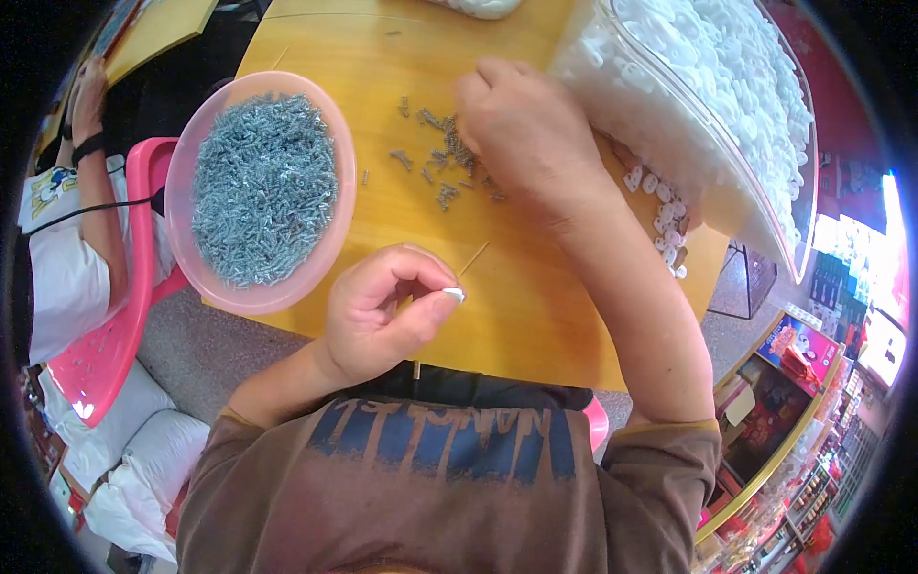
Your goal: Assembling small white plastic components by inserting metal springs into them.
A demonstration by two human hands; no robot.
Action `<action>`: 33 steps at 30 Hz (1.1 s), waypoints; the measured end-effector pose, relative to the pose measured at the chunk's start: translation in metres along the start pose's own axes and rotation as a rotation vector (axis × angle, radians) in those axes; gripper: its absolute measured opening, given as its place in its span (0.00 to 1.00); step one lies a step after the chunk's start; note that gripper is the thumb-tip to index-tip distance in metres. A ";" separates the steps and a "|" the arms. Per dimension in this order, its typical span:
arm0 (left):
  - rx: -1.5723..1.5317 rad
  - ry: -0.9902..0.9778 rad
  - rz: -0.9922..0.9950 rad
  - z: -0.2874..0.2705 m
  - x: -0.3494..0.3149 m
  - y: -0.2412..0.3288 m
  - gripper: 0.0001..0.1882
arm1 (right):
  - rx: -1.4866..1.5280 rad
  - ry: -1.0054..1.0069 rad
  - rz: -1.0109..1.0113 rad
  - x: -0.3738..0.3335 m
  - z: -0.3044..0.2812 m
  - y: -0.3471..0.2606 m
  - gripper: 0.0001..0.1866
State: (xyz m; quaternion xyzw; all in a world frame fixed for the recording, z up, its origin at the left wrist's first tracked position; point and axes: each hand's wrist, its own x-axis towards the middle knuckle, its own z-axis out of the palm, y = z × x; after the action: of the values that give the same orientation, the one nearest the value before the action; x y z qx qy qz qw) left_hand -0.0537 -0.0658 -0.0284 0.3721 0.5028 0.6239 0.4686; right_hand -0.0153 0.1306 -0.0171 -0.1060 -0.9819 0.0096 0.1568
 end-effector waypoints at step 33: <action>-0.203 0.219 -0.026 0.016 0.012 0.035 0.08 | 1.752 0.144 0.697 -0.078 -0.064 -0.069 0.05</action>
State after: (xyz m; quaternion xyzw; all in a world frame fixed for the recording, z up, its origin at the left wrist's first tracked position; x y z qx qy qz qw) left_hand -0.0498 -0.0521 0.0093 0.2459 0.4901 0.7022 0.4542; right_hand 0.0623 0.0455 0.0236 -0.2381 -0.5262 0.7835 0.2291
